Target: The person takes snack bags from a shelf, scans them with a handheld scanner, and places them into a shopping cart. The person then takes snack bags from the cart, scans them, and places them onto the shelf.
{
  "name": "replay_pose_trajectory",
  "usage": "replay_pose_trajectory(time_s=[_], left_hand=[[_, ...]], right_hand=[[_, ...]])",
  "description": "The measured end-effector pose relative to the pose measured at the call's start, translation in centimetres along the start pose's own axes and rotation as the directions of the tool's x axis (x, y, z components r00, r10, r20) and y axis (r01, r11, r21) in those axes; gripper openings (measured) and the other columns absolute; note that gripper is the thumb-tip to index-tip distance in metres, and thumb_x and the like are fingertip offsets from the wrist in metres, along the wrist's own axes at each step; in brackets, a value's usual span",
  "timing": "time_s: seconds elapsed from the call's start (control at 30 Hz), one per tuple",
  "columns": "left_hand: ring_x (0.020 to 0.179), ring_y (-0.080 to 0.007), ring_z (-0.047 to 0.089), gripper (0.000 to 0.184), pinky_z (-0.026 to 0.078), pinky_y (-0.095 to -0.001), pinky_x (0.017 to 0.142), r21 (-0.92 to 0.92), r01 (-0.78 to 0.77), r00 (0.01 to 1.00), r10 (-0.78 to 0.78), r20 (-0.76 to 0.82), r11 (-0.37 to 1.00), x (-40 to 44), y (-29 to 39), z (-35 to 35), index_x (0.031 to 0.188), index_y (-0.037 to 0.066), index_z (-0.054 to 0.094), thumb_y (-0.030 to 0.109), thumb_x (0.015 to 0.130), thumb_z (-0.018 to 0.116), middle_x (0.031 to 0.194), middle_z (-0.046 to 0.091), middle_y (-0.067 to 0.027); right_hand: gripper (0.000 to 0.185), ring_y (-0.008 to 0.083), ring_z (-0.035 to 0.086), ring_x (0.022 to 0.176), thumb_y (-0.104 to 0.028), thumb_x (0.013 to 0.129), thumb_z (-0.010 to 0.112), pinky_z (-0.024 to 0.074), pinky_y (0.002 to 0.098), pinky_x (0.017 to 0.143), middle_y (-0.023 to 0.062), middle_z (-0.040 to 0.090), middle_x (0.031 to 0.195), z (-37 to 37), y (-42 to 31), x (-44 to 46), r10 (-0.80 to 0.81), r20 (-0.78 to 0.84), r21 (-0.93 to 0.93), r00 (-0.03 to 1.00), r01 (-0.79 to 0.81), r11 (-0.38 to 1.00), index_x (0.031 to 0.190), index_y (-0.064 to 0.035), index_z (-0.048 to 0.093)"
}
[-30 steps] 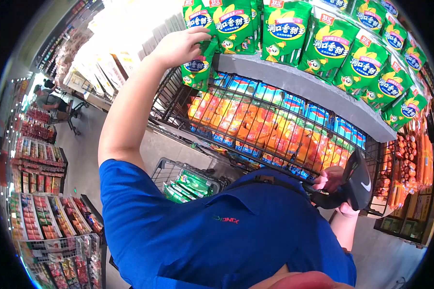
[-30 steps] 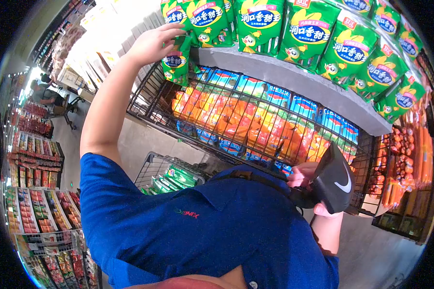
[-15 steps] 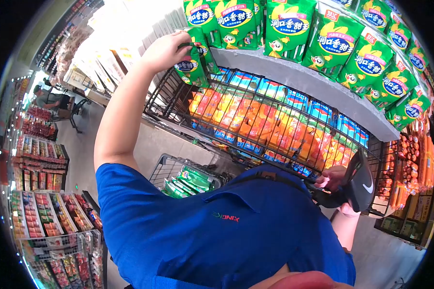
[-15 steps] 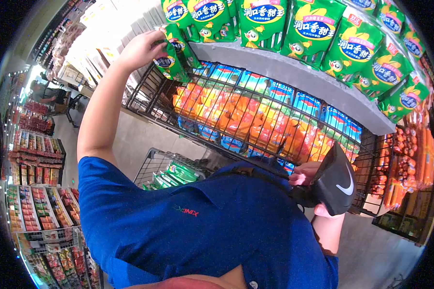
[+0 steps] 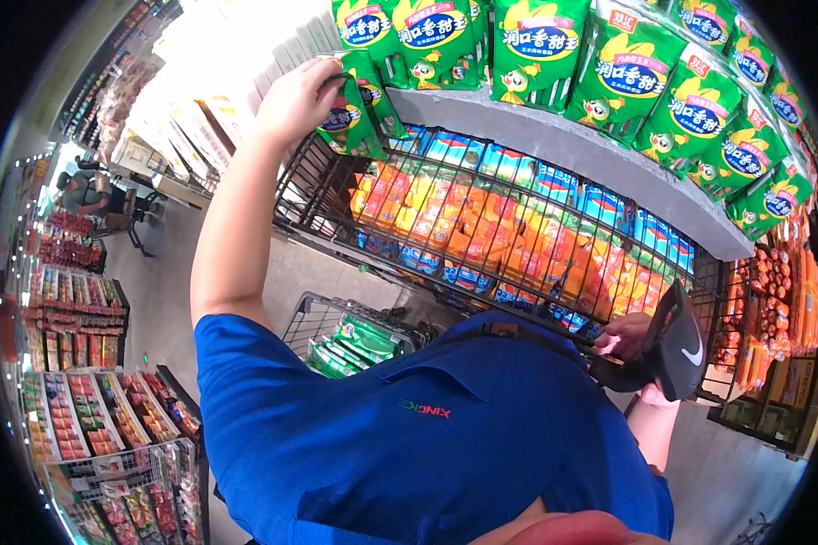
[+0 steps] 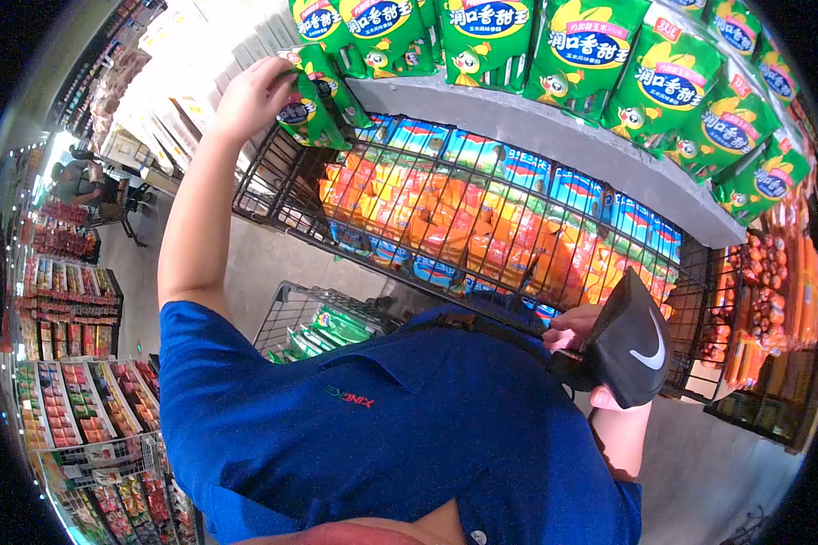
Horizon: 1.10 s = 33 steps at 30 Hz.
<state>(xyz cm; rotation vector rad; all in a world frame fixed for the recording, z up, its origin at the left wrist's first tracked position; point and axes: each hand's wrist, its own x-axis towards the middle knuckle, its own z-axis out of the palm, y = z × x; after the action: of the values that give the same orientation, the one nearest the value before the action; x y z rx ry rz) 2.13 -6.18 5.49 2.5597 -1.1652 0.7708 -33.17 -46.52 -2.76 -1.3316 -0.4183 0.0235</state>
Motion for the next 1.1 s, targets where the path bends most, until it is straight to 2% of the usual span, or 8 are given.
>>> replay_pose_trajectory(time_s=[0.27,0.33,0.43,0.53,0.9,0.97,1.03,1.1], left_hand=[[0.076,-0.0294,0.062,0.019,0.050,-0.0343,0.068,0.023,0.029,0.997,-0.027,-0.066,0.999,0.2,0.3,-1.1,0.100,0.002,0.058,0.012,0.083,0.060,0.090,0.061,-0.0148],[0.085,-0.0335,0.059,0.018,0.048,-0.0400,0.073,0.001,0.049,0.996,-0.049,-0.071,0.999,0.2,0.0,-0.5,0.098,0.005,0.057,0.016,0.083,0.059,0.088,0.060,-0.0130],[0.087,-0.0330,0.059,0.018,0.048,-0.0396,0.073,0.001,0.089,0.994,-0.089,-0.070,0.996,0.1,-0.8,0.5,0.098,0.006,0.057,0.016,0.084,0.059,0.090,0.060,-0.0125],[0.087,-0.0323,0.060,0.018,0.049,-0.0392,0.073,0.081,0.010,1.000,-0.008,-0.022,0.997,-0.4,-0.9,1.4,0.100,0.008,0.057,0.016,0.084,0.058,0.092,0.060,-0.0117],[0.077,-0.0264,0.061,0.024,0.050,-0.0330,0.071,0.009,-0.012,0.998,0.012,-0.066,1.000,-0.7,0.8,1.1,0.108,0.007,0.056,0.015,0.086,0.059,0.099,0.057,-0.0114],[0.073,-0.0251,0.062,0.023,0.050,-0.0323,0.068,-0.083,0.185,0.953,-0.199,-0.228,0.979,-1.3,2.6,0.7,0.106,0.005,0.055,0.016,0.086,0.060,0.103,0.057,-0.0124],[0.070,-0.0252,0.061,0.022,0.049,-0.0340,0.064,-0.079,0.225,0.942,-0.238,-0.239,0.971,-2.2,2.7,0.9,0.098,0.003,0.056,0.021,0.086,0.061,0.093,0.059,-0.0148],[0.070,-0.0308,0.059,0.025,0.048,-0.0400,0.064,-0.033,0.306,0.949,-0.302,0.092,0.952,-3.0,3.6,1.0,0.088,0.004,0.057,0.028,0.085,0.060,0.077,0.059,-0.0136]], right_hand=[[0.073,0.0315,0.057,0.101,-0.032,0.065,0.076,0.0487,0.0434,0.086,0.0210,0.049,0.115,0.5,-0.1,0.2,0.044,-0.001,0.102,0.999,-0.043,0.994,0.121,0.0042,0.047],[0.073,0.0313,0.057,0.102,-0.032,0.065,0.076,0.0485,0.0433,0.086,0.0207,0.049,0.115,0.0,0.3,-0.3,0.034,0.004,0.060,0.999,-0.034,0.998,0.121,0.0042,0.047],[0.073,0.0307,0.056,0.102,-0.032,0.065,0.076,0.0486,0.0430,0.085,0.0203,0.049,0.114,0.1,0.2,0.2,-0.003,0.017,0.047,1.000,0.002,0.999,0.121,0.0046,0.047],[0.073,0.0303,0.057,0.101,-0.033,0.065,0.076,0.0492,0.0422,0.084,0.0200,0.049,0.113,0.5,0.0,0.4,-0.023,0.012,0.076,1.000,0.022,0.997,0.119,0.0056,0.048],[0.074,0.0290,0.061,0.090,-0.043,0.064,0.076,0.0510,0.0389,0.079,0.0195,0.051,0.107,1.2,-0.6,0.8,0.010,-0.051,-0.005,0.999,-0.010,1.000,0.113,0.0080,0.051],[0.075,0.0288,0.061,0.090,-0.043,0.064,0.076,0.0512,0.0388,0.077,0.0192,0.052,0.105,1.2,-0.5,0.8,-0.003,-0.053,-0.007,0.999,0.003,1.000,0.113,0.0080,0.051],[0.075,0.0287,0.061,0.090,-0.044,0.065,0.076,0.0512,0.0388,0.077,0.0193,0.052,0.105,1.4,-0.5,0.7,0.004,-0.068,0.005,0.998,-0.004,1.000,0.113,0.0080,0.051],[0.074,0.0285,0.061,0.089,-0.044,0.065,0.075,0.0512,0.0389,0.077,0.0194,0.052,0.104,1.4,-0.5,0.7,0.009,-0.087,0.014,0.996,-0.008,1.000,0.112,0.0080,0.051]])
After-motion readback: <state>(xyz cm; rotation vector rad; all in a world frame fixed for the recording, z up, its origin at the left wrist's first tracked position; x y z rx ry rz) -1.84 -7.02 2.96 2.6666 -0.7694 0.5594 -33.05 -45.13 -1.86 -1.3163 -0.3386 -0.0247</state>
